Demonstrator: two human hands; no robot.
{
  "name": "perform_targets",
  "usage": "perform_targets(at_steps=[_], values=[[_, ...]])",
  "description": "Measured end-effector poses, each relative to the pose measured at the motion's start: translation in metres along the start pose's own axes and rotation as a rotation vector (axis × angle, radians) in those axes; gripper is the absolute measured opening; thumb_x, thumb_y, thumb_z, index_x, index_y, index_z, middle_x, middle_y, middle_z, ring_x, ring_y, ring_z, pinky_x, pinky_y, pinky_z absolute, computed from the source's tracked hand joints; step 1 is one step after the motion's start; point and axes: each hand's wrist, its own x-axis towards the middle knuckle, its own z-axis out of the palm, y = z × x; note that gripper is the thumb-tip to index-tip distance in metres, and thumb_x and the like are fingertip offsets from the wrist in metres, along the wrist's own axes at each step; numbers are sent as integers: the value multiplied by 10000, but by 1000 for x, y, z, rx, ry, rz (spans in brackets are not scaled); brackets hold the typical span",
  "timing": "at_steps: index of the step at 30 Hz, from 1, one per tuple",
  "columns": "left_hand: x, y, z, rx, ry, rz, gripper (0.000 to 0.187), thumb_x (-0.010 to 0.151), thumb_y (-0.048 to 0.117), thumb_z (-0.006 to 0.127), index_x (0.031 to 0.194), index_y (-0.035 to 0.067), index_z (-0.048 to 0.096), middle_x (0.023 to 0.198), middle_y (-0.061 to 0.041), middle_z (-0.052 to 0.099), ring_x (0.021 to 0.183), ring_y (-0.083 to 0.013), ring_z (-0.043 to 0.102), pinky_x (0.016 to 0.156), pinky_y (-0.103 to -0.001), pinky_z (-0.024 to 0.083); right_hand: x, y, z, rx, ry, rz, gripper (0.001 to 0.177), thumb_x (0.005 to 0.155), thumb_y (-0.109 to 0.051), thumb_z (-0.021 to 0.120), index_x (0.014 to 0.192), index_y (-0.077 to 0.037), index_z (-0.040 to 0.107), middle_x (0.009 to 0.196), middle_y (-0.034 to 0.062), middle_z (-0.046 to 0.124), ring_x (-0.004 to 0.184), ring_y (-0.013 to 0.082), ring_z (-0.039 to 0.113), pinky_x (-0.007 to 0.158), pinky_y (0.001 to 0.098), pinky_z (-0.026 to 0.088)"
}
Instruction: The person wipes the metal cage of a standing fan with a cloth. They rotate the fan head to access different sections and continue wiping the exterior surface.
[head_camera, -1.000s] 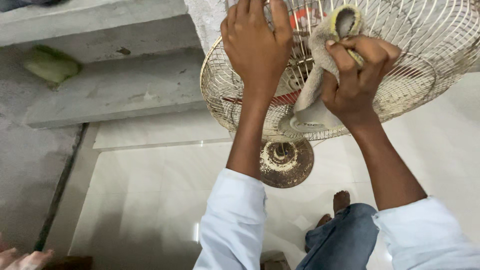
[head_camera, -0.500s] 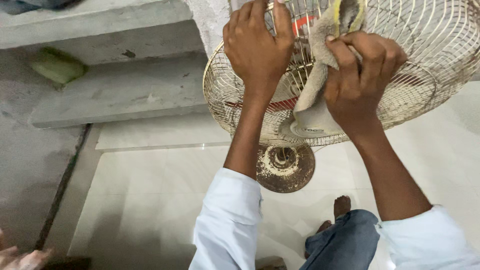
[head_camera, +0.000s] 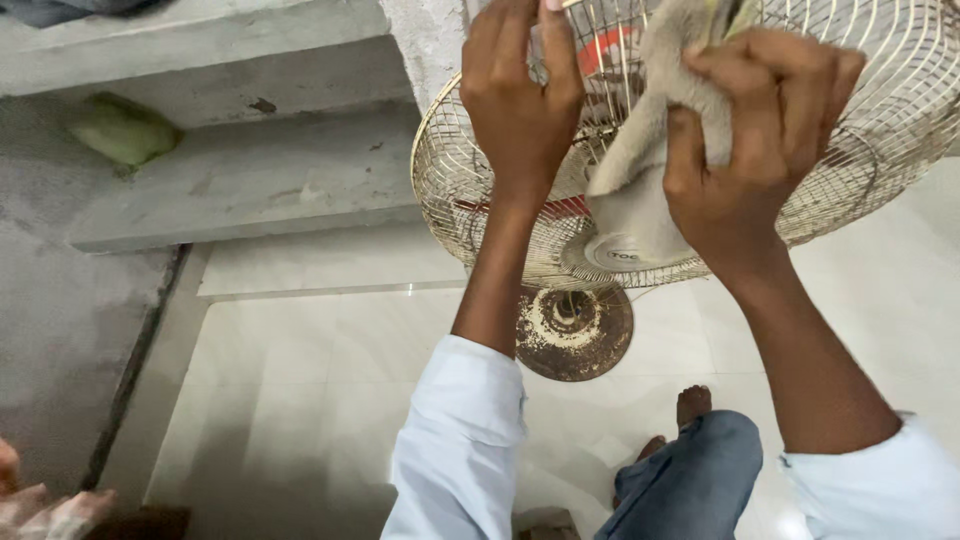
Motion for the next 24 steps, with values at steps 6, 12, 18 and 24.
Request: perform_targets(at_steps=[6,12,18,24], values=[[-22,14,-25,-275,-13,7,270,1047,97,610,1308,86,675,1292,-89,682,1215,-225,676,1105,-410,552,28,-11,18,196,14,143,364,1002,-3,686,1295,76,484,1267,238,460,1298,412,446,1094,560,360],[-70,61,-51,-40,-193,150,330,925,105,725,1252,96,679,1380,-80,625,1372,-276,508,1244,-497,391,36,-22,-2,98,-112,146,296,1004,-36,801,1146,49,557,1186,214,570,1153,397,550,976,517,431],[-72,52,-44,56,-198,147,333,873,52,820,1188,94,720,1222,-29,694,1220,-247,590,1058,-425,469,55,-16,-11,205,-243,201,271,1002,-103,806,1060,19,572,1067,162,610,992,322,628,891,473,468],[-48,29,-50,64,-100,116,279,898,-35,740,1114,142,750,1121,-5,705,1107,-210,618,900,-353,573,49,16,-24,-11,-107,-100,131,1085,-86,651,1101,34,600,1006,156,617,936,257,624,898,411,460]])
